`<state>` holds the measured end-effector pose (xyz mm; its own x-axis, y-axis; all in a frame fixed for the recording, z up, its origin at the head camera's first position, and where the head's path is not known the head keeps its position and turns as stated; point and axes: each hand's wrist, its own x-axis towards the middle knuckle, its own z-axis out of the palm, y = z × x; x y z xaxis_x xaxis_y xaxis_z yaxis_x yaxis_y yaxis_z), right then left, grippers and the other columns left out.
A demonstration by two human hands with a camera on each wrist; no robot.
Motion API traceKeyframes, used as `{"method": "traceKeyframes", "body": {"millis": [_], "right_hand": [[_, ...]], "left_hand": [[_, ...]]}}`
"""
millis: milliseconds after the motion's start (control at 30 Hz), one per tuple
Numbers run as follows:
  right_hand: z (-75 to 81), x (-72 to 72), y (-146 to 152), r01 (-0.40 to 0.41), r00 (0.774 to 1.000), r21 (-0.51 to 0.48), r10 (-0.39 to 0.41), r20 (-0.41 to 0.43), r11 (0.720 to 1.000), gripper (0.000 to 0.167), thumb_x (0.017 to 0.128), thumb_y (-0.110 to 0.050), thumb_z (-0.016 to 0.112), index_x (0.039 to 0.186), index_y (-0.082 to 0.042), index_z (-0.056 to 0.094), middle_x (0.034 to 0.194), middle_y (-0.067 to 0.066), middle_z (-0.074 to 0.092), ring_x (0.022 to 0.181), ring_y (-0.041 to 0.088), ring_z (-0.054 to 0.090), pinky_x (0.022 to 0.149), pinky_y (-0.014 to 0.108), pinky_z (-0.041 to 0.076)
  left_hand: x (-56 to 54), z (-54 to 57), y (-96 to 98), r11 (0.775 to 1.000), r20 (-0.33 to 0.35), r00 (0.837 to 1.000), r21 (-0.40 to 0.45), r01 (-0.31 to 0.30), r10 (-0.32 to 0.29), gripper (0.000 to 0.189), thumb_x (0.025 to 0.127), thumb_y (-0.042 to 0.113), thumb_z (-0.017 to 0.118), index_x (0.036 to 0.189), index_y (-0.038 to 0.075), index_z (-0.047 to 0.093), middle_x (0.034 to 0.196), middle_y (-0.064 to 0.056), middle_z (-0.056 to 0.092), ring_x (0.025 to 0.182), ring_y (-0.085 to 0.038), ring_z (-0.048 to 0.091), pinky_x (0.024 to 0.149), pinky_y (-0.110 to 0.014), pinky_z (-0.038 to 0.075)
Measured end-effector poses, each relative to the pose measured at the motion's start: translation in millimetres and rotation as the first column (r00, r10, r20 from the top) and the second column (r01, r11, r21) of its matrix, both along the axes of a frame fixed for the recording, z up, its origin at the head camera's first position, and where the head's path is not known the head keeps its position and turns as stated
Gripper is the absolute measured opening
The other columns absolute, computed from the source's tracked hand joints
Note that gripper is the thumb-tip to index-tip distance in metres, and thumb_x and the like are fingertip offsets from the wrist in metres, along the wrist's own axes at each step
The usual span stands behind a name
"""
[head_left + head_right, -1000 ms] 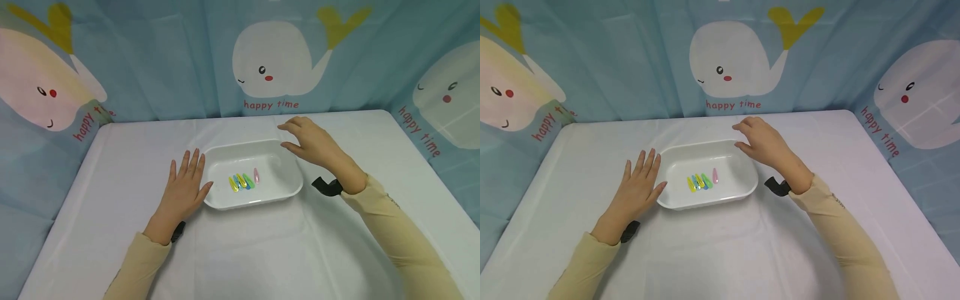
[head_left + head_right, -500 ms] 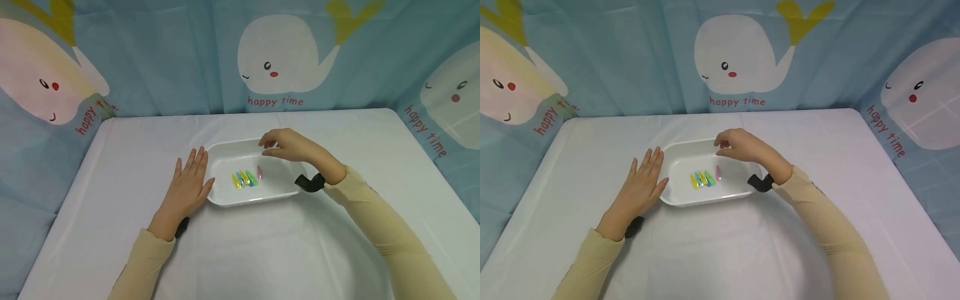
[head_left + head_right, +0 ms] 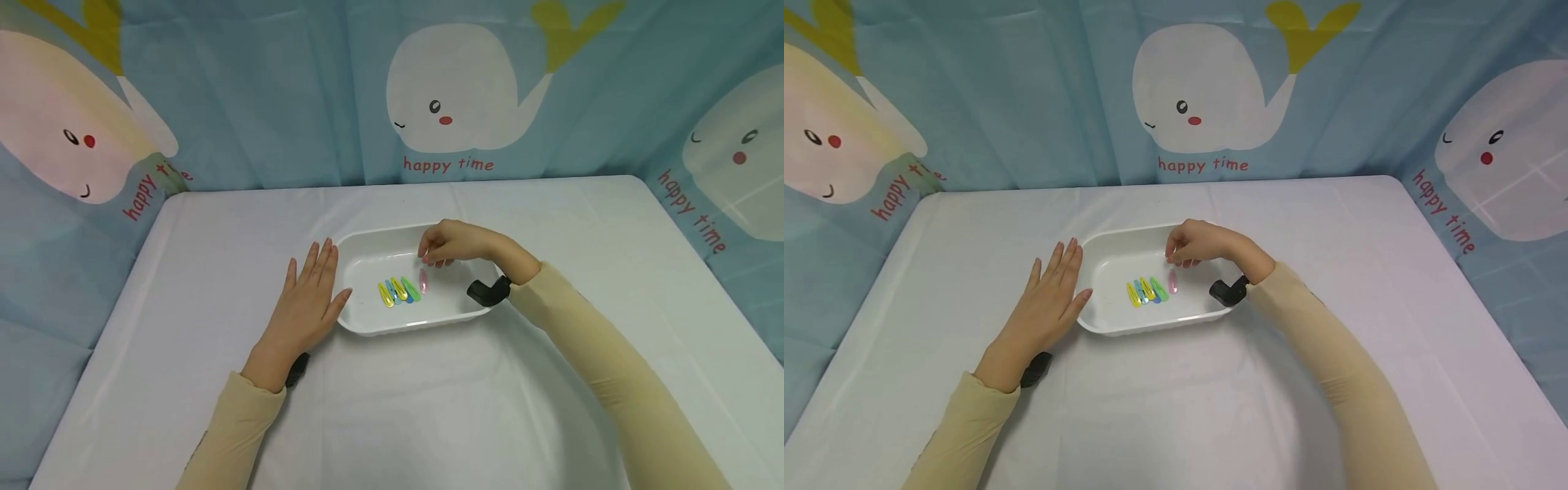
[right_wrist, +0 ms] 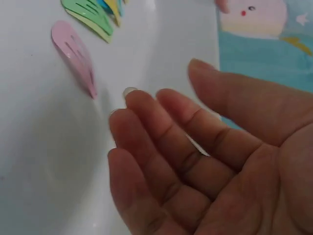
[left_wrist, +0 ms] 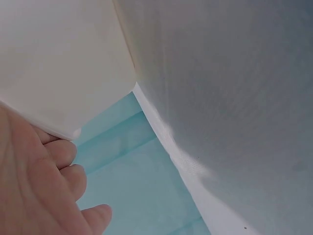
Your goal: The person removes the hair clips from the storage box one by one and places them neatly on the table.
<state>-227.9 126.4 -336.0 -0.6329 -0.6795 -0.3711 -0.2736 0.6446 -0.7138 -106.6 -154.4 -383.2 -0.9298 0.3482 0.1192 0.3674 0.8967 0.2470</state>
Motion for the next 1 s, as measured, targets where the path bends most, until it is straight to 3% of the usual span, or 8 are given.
{"method": "traceKeyframes", "body": {"millis": [267,633,833,1000], "right_hand": [[-13.6,-3.8,-6.8,0.01,1.0,0.095,-0.012,0.018,0.995,0.008,0.087,-0.012,0.064,0.085,-0.004,0.064,0.074,0.004,0.059,0.066,0.016,0.053,0.061,0.026,0.045],[-23.6,-1.6,-10.3,0.058,0.996,0.184,-0.069,0.056,0.981,0.013,0.082,-0.01,0.07,0.072,-0.003,0.065,0.067,0.004,0.063,0.058,0.013,0.057,0.056,0.024,0.047],[-27.5,-2.9,-17.4,0.088,0.995,0.245,-0.094,0.016,0.965,0.022,0.08,-0.019,0.076,0.066,-0.005,0.064,0.061,0.002,0.062,0.054,0.012,0.056,0.053,0.022,0.045],[-29.0,-2.3,-21.2,0.108,0.992,0.235,-0.12,0.034,0.966,0.019,0.08,-0.015,0.075,0.068,-0.004,0.066,0.062,0.003,0.065,0.054,0.013,0.06,0.052,0.022,0.047]], "left_hand": [[0.1,0.1,1.0,1.0,0.018,1.0,0.002,-0.002,0.002,0.072,0.1,0.042,0.035,0.15,-0.001,0.007,0.157,-0.012,0.001,0.144,-0.025,-0.006,0.112,-0.053,-0.001],[1.4,2.4,1.7,1.0,0.019,1.0,0.006,-0.003,0.003,0.072,0.1,0.042,0.035,0.15,-0.002,0.008,0.157,-0.012,0.001,0.144,-0.025,-0.006,0.112,-0.053,-0.001],[1.6,0.6,-0.4,1.0,0.021,1.0,0.005,-0.009,0.009,0.072,0.1,0.042,0.035,0.15,-0.002,0.007,0.157,-0.012,0.001,0.144,-0.025,-0.006,0.112,-0.053,-0.002],[0.8,-0.4,-0.5,1.0,0.019,1.0,0.004,-0.005,0.005,0.072,0.101,0.043,0.034,0.15,-0.001,0.007,0.157,-0.012,0.0,0.144,-0.025,-0.006,0.112,-0.053,-0.001]]}}
